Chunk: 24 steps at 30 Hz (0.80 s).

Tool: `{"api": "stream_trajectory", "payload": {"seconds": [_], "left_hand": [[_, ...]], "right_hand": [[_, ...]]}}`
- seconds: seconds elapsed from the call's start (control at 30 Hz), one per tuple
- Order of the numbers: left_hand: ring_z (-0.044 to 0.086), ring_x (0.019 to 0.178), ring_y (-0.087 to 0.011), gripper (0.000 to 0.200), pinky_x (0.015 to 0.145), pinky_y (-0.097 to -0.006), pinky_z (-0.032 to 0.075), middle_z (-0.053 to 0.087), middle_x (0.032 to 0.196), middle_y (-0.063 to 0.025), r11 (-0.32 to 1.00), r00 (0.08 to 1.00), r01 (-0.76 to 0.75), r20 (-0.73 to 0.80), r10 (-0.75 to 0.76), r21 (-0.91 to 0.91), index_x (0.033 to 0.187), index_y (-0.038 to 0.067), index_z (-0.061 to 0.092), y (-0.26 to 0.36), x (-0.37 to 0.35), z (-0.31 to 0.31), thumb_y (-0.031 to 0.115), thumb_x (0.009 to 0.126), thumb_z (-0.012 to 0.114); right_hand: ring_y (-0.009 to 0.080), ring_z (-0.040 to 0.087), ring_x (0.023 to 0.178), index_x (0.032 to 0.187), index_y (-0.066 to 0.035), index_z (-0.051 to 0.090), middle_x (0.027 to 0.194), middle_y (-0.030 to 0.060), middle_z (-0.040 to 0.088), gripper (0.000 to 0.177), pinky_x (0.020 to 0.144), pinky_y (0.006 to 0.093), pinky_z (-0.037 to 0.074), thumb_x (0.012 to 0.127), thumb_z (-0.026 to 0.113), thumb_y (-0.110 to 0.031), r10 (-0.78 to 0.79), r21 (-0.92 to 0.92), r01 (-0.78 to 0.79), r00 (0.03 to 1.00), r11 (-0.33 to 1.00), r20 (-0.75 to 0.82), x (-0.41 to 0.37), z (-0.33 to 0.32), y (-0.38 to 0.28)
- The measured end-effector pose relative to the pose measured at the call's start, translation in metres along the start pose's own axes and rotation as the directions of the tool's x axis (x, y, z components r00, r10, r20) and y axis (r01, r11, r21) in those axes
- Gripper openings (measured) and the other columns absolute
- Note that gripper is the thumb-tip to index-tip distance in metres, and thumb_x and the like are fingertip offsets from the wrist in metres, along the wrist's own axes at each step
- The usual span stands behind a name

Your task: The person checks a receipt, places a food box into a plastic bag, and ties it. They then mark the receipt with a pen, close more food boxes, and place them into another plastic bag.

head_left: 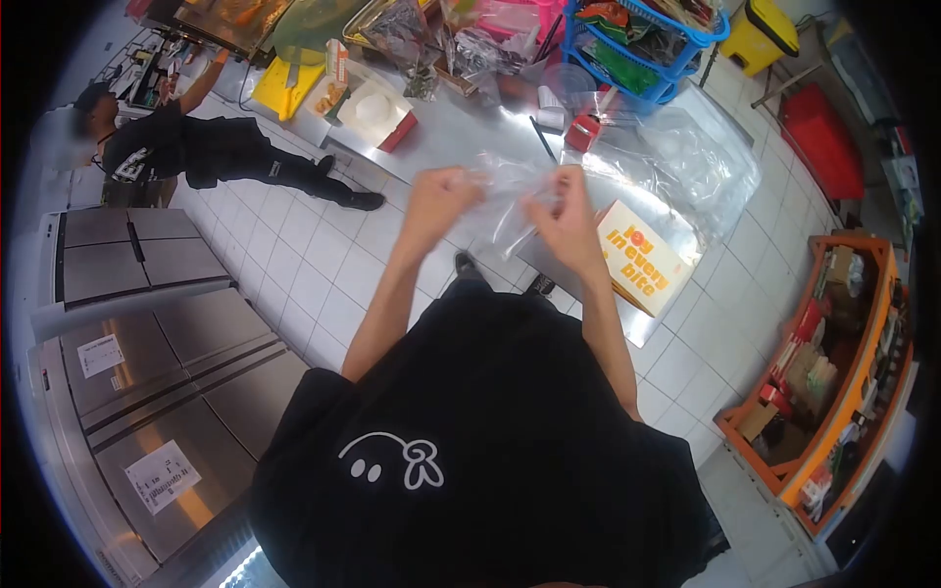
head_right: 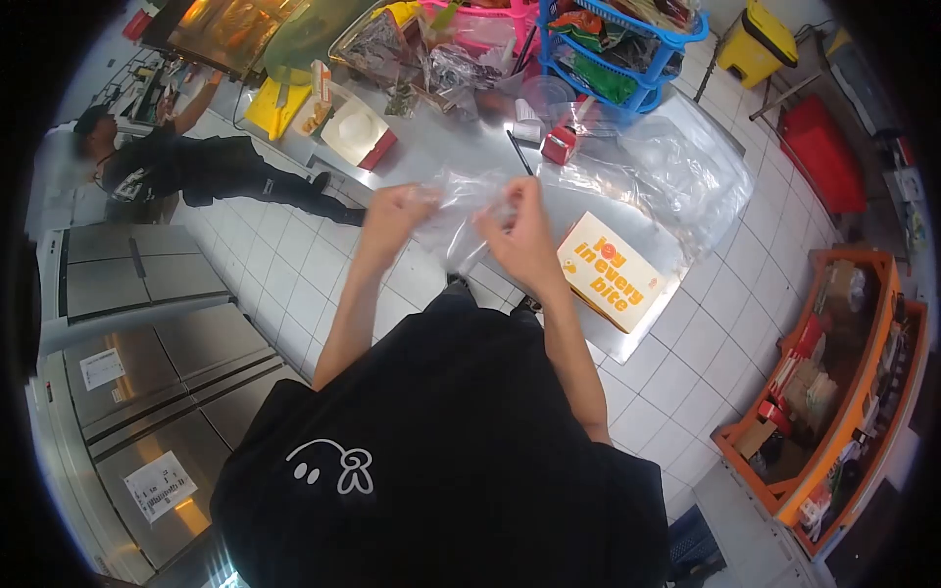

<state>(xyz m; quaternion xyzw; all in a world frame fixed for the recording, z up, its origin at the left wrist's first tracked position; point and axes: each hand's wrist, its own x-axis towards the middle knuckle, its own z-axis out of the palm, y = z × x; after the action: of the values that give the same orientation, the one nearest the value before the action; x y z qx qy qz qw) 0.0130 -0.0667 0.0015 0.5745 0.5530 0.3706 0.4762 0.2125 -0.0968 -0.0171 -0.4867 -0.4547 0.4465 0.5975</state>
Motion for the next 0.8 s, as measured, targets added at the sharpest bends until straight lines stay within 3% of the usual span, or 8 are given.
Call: {"api": "stream_trajectory", "payload": {"seconds": [0.23,0.3,0.4,0.5,0.57,0.6,0.67,0.8], "left_hand": [[0.056,0.060,-0.0084,0.007,0.048,-0.0252,0.045,0.057,0.068,0.0017,0.935,1.000,-0.001,0.021,0.008,-0.354,0.082,0.006,0.065,-0.032,0.026,-0.036,0.003,0.087,0.062],[0.057,0.064,-0.0068,0.011,0.054,-0.0251,0.046,0.064,0.073,-0.0037,0.994,0.995,0.091,0.049,-0.088,-0.065,0.090,-0.001,0.063,-0.038,0.035,-0.072,0.008,0.093,0.058],[0.056,0.061,-0.0067,0.014,0.048,-0.0258,0.045,0.063,0.075,-0.0036,1.000,0.999,-0.013,-0.051,0.014,0.016,0.100,-0.001,0.065,-0.012,0.028,-0.037,0.007,0.094,0.055],[0.060,0.063,-0.0096,0.021,0.054,-0.0262,0.049,0.067,0.082,-0.0046,0.989,0.974,0.137,0.189,-0.123,-0.063,0.110,0.001,0.067,-0.005,0.033,-0.025,0.007,0.095,0.053],[0.063,0.068,-0.0122,0.023,0.057,-0.0285,0.051,0.070,0.086,-0.0043,0.954,0.762,0.293,0.619,-0.192,-0.066,0.114,0.002,0.067,-0.001,0.040,-0.033,0.010,0.097,0.053],[0.063,0.068,-0.0122,0.023,0.057,-0.0285,0.051,0.070,0.086,-0.0043,0.952,0.760,0.297,0.620,-0.192,-0.068,0.114,0.002,0.067,-0.004,0.043,-0.037,0.010,0.097,0.053],[0.063,0.065,-0.0150,0.024,0.058,-0.0325,0.052,0.068,0.075,-0.0022,0.994,0.930,-0.077,0.353,0.102,-0.084,0.114,0.004,0.068,-0.015,0.048,-0.047,0.015,0.099,0.054],[0.065,0.066,-0.0174,0.020,0.059,-0.0359,0.052,0.068,0.072,-0.0065,0.831,0.884,-0.463,0.094,0.457,0.309,0.109,0.002,0.069,-0.049,0.072,-0.068,0.014,0.097,0.057]], "right_hand": [[0.0169,0.059,0.060,0.083,0.001,0.053,0.064,0.0078,0.061,0.025,0.057,0.0335,0.046,0.088,0.071,-0.015,0.213,-0.207,-0.165,0.947,0.964,0.240,0.015,-0.010,0.009],[0.0199,0.063,0.061,0.085,0.002,0.053,0.067,0.0097,0.065,0.023,0.058,0.0345,0.047,0.088,0.070,-0.013,0.136,-0.520,-0.127,0.990,0.844,-0.022,0.021,-0.019,0.004],[0.0138,0.059,0.065,0.085,-0.001,0.058,0.071,0.0049,0.065,0.014,0.062,0.0318,0.049,0.089,0.068,-0.010,-0.036,-0.496,0.014,0.999,0.868,-0.034,0.009,0.026,0.005],[0.0255,0.064,0.061,0.086,0.001,0.055,0.066,0.0132,0.063,0.017,0.060,0.0381,0.049,0.088,0.066,-0.012,0.249,-0.367,-0.251,0.967,0.896,-0.053,0.007,0.061,0.004],[0.0261,0.064,0.062,0.084,0.001,0.055,0.065,0.0134,0.062,0.019,0.060,0.0391,0.048,0.087,0.068,-0.013,0.250,-0.357,-0.231,0.968,0.905,0.008,0.015,0.056,0.023],[0.0267,0.064,0.063,0.083,0.000,0.054,0.065,0.0137,0.061,0.021,0.060,0.0401,0.048,0.087,0.070,-0.013,0.243,-0.342,-0.205,0.967,0.917,0.071,0.018,0.051,0.026],[0.0244,0.063,0.062,0.081,0.000,0.053,0.064,0.0126,0.061,0.023,0.059,0.0398,0.047,0.086,0.071,-0.014,0.190,-0.556,-0.138,0.981,0.820,0.038,0.022,0.033,0.017],[0.0225,0.055,0.055,0.072,-0.001,0.049,0.060,0.0116,0.057,0.032,0.054,0.0395,0.041,0.085,0.075,-0.016,0.030,-0.802,-0.056,0.998,0.594,-0.047,0.022,0.033,0.011]]}}
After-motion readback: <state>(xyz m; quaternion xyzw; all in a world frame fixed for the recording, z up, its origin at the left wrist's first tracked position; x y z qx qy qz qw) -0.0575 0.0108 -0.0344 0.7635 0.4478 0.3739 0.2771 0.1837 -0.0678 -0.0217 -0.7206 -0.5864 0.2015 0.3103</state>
